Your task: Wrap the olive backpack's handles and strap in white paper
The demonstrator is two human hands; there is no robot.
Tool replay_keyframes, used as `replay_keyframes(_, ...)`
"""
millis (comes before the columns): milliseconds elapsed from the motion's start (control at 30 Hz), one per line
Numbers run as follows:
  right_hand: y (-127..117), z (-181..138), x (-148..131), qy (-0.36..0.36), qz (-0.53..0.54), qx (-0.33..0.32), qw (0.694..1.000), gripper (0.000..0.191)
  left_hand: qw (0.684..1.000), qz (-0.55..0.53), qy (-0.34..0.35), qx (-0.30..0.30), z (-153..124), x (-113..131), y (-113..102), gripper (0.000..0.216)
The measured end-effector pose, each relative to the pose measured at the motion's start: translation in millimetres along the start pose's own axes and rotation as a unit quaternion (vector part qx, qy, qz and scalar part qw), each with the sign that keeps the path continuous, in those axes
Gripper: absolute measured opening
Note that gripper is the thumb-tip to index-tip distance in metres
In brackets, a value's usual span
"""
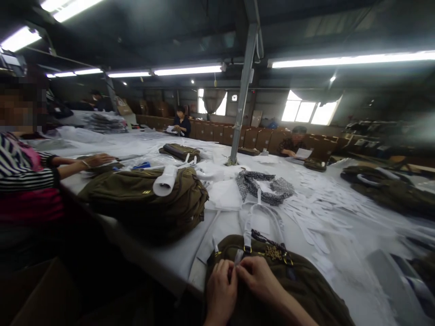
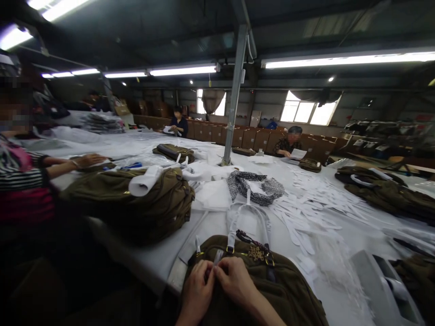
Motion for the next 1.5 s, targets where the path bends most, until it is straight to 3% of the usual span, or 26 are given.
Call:
replay_keyframes(133, 2, 6, 8, 0.009, -0.037, 0.004, 0.999, 0.029, 1.0, -0.002, 0.0, 0.004, 0, -1, 0, 0.022)
replay_keyframes(333, 4, 11, 14, 0.05, -0.005, -0.007, 0.999, 0.029, 1.0, 0.005, 0.003, 0.001, 1, -2, 2, 0.022)
replay_keyframes(467, 1, 11, 23, 0.083, 0.007, 0.034, 0.996, 0.021, 1.0, 0.01, 0.003, -0.005, 1, -3, 3, 0.024)
replay_keyframes(700, 9, 9, 16, 0.031, 0.094, 0.022, 0.995, 0.019, 1.0, -0.02, 0.008, -0.021, 2, -2, 1, 0.02)
replay_keyframes(900, 8, 5, 21, 0.046, 0.05, 0.049, 0.996, 0.024, 0.997, -0.072, -0.006, -0.027, 4, -2, -4, 0.028)
replay_keyframes(1067, 9, 4, 24, 0.043, 0.072, 0.046, 0.995, 0.025, 0.988, -0.135, -0.07, -0.006, 5, -10, -7, 0.018)
replay_keyframes(1133, 9, 4, 23, 0.042, 0.081, 0.044, 0.995, 0.026, 0.992, -0.12, -0.048, 0.001, 5, -8, -7, 0.017)
replay_keyframes(1267, 7, 4, 17, 0.024, 0.084, 0.032, 0.996, 0.028, 0.994, -0.106, 0.003, -0.035, 6, -3, -2, 0.029)
replay_keyframes(1500, -3, 11, 10, -0.023, 0.045, -0.007, 0.999, 0.019, 0.985, -0.139, 0.018, -0.105, 11, -4, 0, 0.021)
Point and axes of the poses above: each hand's wrist, its own z-axis towards the middle knuckle, its own y-axis out of the palm, x = y × z, the point moved 7 cm from there along z, towards the middle knuckle, and after that the axes turned 7 degrees about -y, right-handed, at the moved point
